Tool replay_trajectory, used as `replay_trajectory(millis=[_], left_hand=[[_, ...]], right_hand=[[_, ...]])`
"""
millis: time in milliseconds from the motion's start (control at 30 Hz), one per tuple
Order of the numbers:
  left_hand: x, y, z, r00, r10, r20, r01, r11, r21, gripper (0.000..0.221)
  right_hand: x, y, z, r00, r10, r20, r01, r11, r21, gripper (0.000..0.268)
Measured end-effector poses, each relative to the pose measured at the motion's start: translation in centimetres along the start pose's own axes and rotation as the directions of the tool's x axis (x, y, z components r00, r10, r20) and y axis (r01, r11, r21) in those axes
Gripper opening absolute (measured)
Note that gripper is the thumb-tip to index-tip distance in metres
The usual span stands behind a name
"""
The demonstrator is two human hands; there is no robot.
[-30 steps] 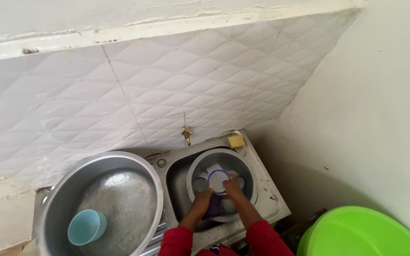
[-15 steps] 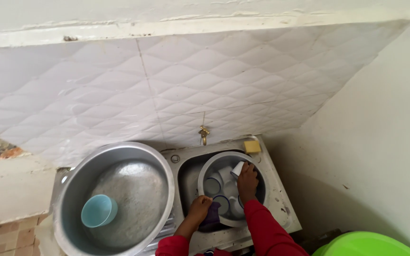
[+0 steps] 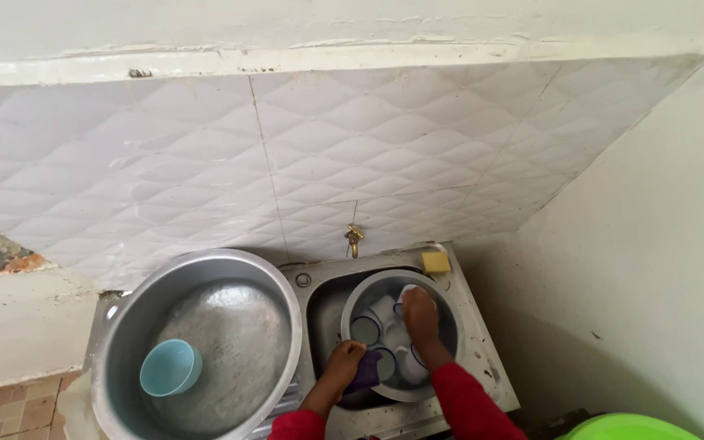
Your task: Washing cups and bowls in a basin and placing them into a large pot
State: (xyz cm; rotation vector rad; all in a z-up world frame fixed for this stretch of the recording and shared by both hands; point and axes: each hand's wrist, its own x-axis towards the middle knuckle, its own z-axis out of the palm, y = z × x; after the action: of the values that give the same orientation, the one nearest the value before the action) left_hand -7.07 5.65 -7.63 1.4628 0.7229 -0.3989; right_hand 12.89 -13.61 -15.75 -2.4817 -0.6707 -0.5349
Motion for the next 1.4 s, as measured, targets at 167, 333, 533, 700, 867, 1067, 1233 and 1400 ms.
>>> replay_trajectory(millis=[167,333,533,700,867,1067,1233,1400], left_hand=[[0.0,-0.4,-0.3,1.0,0.003,-0.015,-0.003,1.0,0.029,0.037],[1.3,-3.3,0.1,1.0,-0.003,-0.007,0.002,0.996,-0.086,0.033],[3.3,-4.9,0.0,0.996,0.077,-0.034,-0.078,0.997,-0.014,0.034],[2.8,-2.2,-1.4,1.0,-0.019,0.018,0.02,0.998,-0.059,0.033],[0.3,0.5,-2.4,0.991,-0.134,0.012,0.134,0.973,-0.189,0.063],[-2.1,2.1,-2.4,0.963,-0.215,0.164,0.268,0.833,-0.484,0.062],[-2.2,1.1,-2.0,0.949,-0.172,0.262,0.275,0.861,-0.429,0.047],[0.0,-1.2,-0.2,0.931,-0.364,0.014,0.345,0.869,-0.355,0.075]], right_hand=[[-5.8,3.6,7.3,0.958,0.098,0.27,-0.034,0.972,-0.234,0.042],[-5.7,9.3,14.1,0.856,0.248,0.454,-0.183,0.966,-0.182,0.079],[-3.9,4.6,11.7,0.808,0.167,0.565,0.162,0.859,-0.485,0.012],[0.9,0.4,4.3,0.572,0.511,0.642,-0.13,0.829,-0.545,0.029],[4.2,0.5,-4.4,0.41,0.609,0.679,-0.842,0.54,0.025,0.042],[0.2,5.5,0.6,0.144,0.475,0.868,-0.797,-0.465,0.386,0.063],[-0.5,-3.0,-0.2,0.082,0.39,0.917,-0.661,-0.667,0.343,0.06],[2.4,-20.7,-6.4,0.686,-0.099,0.721,-0.727,-0.104,0.678,0.056]])
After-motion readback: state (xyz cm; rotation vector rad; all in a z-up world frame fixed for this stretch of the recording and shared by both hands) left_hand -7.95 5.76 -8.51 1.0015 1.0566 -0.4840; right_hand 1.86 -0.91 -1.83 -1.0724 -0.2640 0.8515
